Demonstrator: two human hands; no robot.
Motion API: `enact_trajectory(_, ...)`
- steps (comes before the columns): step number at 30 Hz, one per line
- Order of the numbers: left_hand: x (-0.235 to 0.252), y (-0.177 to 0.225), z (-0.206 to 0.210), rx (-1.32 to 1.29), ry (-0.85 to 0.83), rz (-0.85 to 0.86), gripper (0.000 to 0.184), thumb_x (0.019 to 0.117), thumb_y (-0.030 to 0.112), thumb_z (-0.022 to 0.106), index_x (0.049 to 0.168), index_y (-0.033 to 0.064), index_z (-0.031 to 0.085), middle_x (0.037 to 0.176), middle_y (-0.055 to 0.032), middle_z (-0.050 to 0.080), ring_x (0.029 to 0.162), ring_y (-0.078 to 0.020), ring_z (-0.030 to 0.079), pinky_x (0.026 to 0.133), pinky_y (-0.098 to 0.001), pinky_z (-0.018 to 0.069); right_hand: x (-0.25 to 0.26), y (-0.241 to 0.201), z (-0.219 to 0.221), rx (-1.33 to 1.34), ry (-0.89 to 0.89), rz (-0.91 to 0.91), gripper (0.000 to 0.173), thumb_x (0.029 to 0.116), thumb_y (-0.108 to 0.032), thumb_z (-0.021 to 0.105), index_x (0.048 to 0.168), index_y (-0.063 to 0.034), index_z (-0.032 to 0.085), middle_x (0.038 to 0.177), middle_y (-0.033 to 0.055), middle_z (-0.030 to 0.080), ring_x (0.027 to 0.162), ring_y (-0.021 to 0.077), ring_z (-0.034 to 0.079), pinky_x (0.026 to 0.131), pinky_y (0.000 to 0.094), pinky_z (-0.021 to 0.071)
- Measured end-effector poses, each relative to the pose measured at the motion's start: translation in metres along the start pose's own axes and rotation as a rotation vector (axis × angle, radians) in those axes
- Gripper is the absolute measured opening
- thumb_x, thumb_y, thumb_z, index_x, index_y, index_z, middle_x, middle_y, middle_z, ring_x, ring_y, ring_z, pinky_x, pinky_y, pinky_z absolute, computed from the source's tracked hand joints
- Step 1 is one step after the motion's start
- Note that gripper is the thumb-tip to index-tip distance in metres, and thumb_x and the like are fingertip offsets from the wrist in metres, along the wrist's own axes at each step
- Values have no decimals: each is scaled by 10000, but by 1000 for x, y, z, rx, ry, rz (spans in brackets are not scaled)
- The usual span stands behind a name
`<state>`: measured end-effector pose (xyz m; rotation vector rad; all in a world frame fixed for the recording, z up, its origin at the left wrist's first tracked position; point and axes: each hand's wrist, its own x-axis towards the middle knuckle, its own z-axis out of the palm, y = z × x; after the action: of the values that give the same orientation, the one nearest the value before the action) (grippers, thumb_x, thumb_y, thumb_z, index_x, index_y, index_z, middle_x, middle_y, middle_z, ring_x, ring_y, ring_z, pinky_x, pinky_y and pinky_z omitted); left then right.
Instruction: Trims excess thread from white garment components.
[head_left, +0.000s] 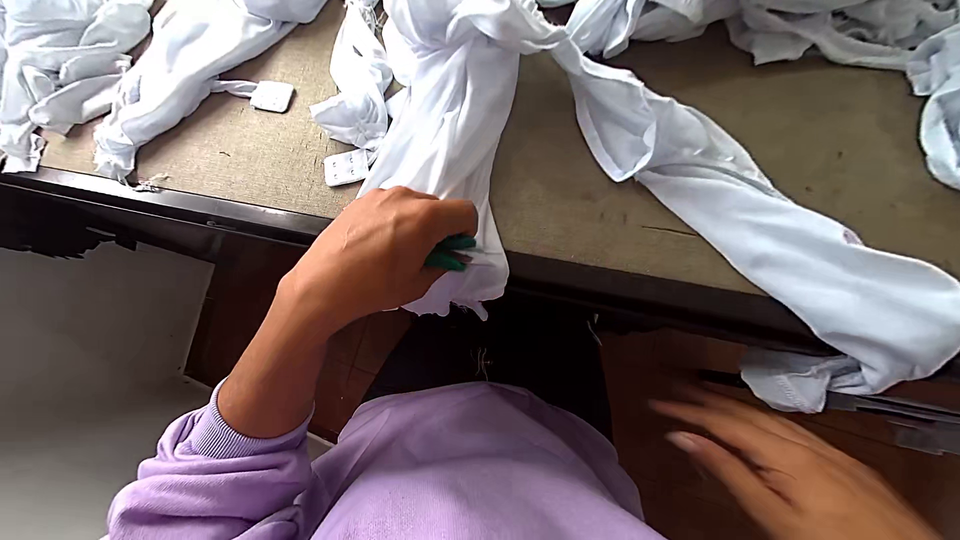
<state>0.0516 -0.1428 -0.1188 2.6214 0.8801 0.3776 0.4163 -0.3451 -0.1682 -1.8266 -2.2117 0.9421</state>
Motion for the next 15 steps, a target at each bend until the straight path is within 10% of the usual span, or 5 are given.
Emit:
enact_trajectory(3, 14, -6, -2, -69, -3, 37, 69, 913, 149, 678, 940, 93, 704, 741, -24, 657, 686, -169, 638, 618, -410, 493, 80, -36, 62, 193, 228, -264, 398, 1021, -460, 478, 1122, -241, 795, 1447, 178, 572, 1357, 365, 524, 1091, 593, 424)
enact_trajectory(6, 28, -10, 0, -103, -6, 42, 94, 926, 160, 691, 982, 85, 702, 783, -33, 674, 732, -180, 650, 659, -433, 505, 133, -60, 87, 475, 155, -328, 369, 977, -263, 594, 1315, -180, 718, 1474, 139, 558, 1413, 275, 470, 1154, 501, 392)
enact_trajectory(9, 40, -18, 5, -183, 98, 55, 122, 951, 160, 670, 1009, 56, 695, 789, -40, 664, 720, -148, 620, 672, -382, 493, 140, -73, 87, 774, 173, -339, 282, 987, -121, 600, 1240, -80, 716, 1240, 12, 703, 1171, 55, 638, 1013, 256, 532)
enact_trajectory(12, 39, -29, -6, -285, 212, 83, 145, 960, 118, 650, 1040, 1, 679, 851, -44, 654, 752, -55, 582, 689, -242, 482, 115, -79, 63, 880, 419, -326, 116, 952, -155, 697, 1043, -156, 768, 983, -98, 740, 869, -4, 688, 785, 180, 592)
enact_trajectory(15, 28, -39, -31, -200, 345, 83, 137, 941, 86, 622, 1013, -21, 671, 883, -37, 641, 779, 10, 557, 696, -148, 466, 85, -66, 30, 762, 706, -326, 117, 925, -212, 759, 1037, -244, 763, 989, -156, 716, 848, -24, 676, 749, 142, 583)
